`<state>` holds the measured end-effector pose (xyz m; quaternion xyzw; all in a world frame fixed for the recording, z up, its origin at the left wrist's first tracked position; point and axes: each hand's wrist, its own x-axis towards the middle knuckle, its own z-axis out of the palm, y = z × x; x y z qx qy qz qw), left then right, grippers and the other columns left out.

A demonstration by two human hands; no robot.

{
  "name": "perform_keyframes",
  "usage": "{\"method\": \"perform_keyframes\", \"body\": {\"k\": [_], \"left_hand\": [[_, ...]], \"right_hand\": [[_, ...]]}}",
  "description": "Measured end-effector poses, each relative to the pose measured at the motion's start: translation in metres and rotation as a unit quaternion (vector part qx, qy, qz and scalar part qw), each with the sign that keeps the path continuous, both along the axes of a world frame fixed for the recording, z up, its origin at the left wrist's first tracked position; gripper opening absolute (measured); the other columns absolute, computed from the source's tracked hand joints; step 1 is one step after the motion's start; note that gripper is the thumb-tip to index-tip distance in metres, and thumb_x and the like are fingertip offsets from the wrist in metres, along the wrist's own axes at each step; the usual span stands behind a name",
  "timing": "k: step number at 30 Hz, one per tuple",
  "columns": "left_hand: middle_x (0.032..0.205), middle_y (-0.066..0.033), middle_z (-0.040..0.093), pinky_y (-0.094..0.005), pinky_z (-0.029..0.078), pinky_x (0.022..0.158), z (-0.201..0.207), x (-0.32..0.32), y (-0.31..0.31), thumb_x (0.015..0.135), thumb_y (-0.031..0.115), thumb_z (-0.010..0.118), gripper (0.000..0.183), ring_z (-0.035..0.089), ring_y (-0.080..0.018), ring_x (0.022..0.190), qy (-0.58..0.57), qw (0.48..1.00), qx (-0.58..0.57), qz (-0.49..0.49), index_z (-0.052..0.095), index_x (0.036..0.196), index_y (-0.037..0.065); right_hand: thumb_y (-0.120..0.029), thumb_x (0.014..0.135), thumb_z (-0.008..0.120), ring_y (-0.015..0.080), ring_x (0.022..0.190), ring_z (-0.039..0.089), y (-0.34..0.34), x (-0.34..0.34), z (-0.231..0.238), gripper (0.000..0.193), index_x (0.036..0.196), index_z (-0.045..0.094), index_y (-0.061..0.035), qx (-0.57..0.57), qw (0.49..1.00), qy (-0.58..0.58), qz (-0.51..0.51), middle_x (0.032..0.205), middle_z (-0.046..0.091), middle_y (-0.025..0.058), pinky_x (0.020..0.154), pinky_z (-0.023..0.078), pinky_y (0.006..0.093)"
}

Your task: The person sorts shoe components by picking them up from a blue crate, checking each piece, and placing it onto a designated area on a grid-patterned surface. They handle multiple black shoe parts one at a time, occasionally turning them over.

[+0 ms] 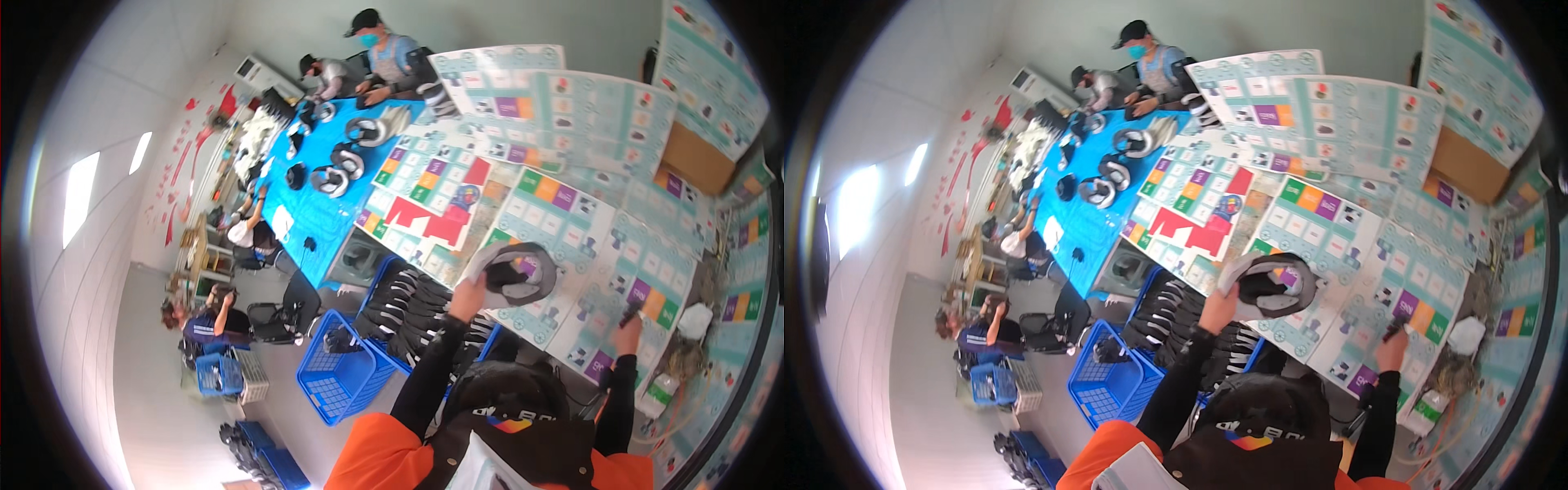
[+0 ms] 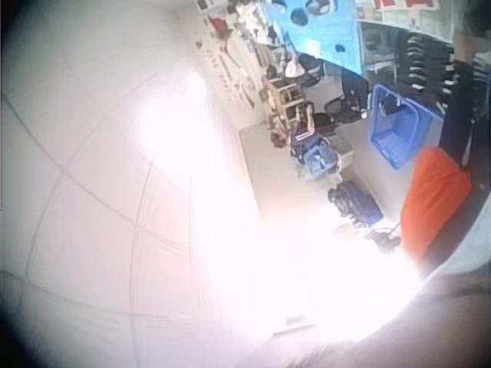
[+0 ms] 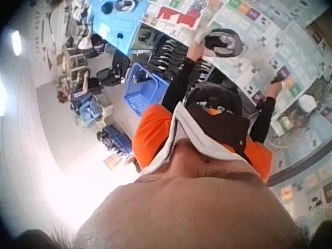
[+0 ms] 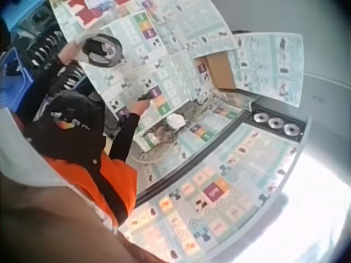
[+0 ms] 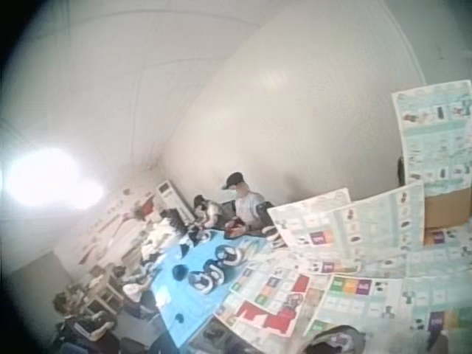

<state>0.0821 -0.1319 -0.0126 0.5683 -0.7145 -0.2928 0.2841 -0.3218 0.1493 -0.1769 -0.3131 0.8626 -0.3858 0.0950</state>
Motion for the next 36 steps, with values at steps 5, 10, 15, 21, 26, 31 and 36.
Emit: {"method": "perform_keyframes", "body": {"k": [5, 10, 15, 21, 26, 31, 36], "left_hand": [[0.092, -0.0240, 0.064, -0.0514, 0.053, 0.071, 0.042, 0.199, 0.021, 0.103, 0.037, 0.058, 0.044, 0.068, -0.0411, 0.082, -0.010, 0.997, -0.051, 0.051, 0.057, 0.116, -0.004], [0.166, -0.0224, 0.017, -0.0534, 0.050, 0.108, 0.191, 0.292, -0.139, 0.106, 0.031, 0.057, 0.081, 0.047, -0.0445, 0.139, 0.619, 0.766, 0.088, 0.152, 0.006, 0.166, 0.013], [0.136, -0.0194, 0.061, -0.0478, 0.056, 0.097, 0.161, 0.306, -0.148, 0.104, 0.039, 0.061, 0.060, 0.065, -0.0342, 0.121, 0.339, 0.895, 0.291, -0.018, 0.041, 0.151, 0.007], [0.106, -0.0051, 0.070, -0.0380, 0.055, 0.072, -0.203, 0.441, 0.030, 0.096, 0.028, 0.062, 0.032, 0.069, -0.0255, 0.097, 0.169, 0.836, 0.515, 0.082, 0.064, 0.123, 0.012], [0.110, -0.0100, 0.073, -0.0397, 0.057, 0.072, -0.342, 0.512, 0.322, 0.098, 0.039, 0.060, 0.038, 0.072, -0.0271, 0.096, -0.042, 0.719, 0.678, 0.149, 0.069, 0.126, 0.015], [0.115, -0.0149, 0.075, -0.0403, 0.059, 0.073, -0.382, 0.534, 0.398, 0.097, 0.050, 0.061, 0.049, 0.074, -0.0277, 0.096, 0.073, 0.674, 0.716, 0.168, 0.071, 0.130, 0.015], [0.118, -0.0257, 0.070, -0.0403, 0.058, 0.084, -0.435, 0.567, 0.313, 0.076, 0.052, 0.087, 0.095, 0.072, -0.0317, 0.100, 0.079, 0.711, 0.531, 0.454, 0.052, 0.142, -0.008]], "right_hand": [[0.001, 0.081, 0.066, 0.0460, 0.140, 0.034, 0.098, 0.030, 0.051, 0.076, 0.151, 0.037, 0.0022, 0.235, 0.972, 0.016, 0.014, 0.150, 0.039, 0.0256, 0.117, 0.035, 0.0508], [0.001, 0.078, 0.068, 0.0410, 0.115, 0.054, 0.073, 0.035, 0.082, 0.025, 0.103, 0.064, 0.0020, 0.126, 0.979, 0.133, 0.085, 0.112, 0.063, 0.0197, 0.101, 0.043, 0.0495], [0.000, 0.081, 0.066, 0.0396, 0.111, 0.058, 0.021, 0.102, 0.126, 0.026, 0.107, 0.066, -0.0020, 0.141, 0.965, 0.126, 0.182, 0.112, 0.064, 0.0188, 0.097, 0.046, 0.0477], [-0.004, 0.088, 0.065, 0.0344, 0.108, 0.063, -0.079, 0.236, 0.172, 0.025, 0.112, 0.067, -0.0024, 0.153, 0.932, -0.046, 0.326, 0.115, 0.065, 0.0158, 0.088, 0.053, 0.0398], [-0.003, 0.091, 0.063, 0.0300, 0.101, 0.068, -0.146, 0.339, 0.160, 0.024, 0.115, 0.066, -0.0012, 0.208, 0.854, -0.124, 0.461, 0.111, 0.068, 0.0141, 0.082, 0.057, 0.0372], [-0.009, 0.096, 0.066, 0.0184, 0.095, 0.072, -0.207, 0.458, 0.091, 0.017, 0.111, 0.068, -0.0009, 0.225, 0.756, -0.338, 0.514, 0.103, 0.074, 0.0097, 0.083, 0.056, 0.0301], [-0.013, 0.096, 0.067, 0.0192, 0.095, 0.072, -0.280, 0.561, -0.054, 0.020, 0.112, 0.068, -0.0015, 0.242, 0.734, -0.303, 0.558, 0.102, 0.074, 0.0095, 0.087, 0.055, 0.0313]]}}
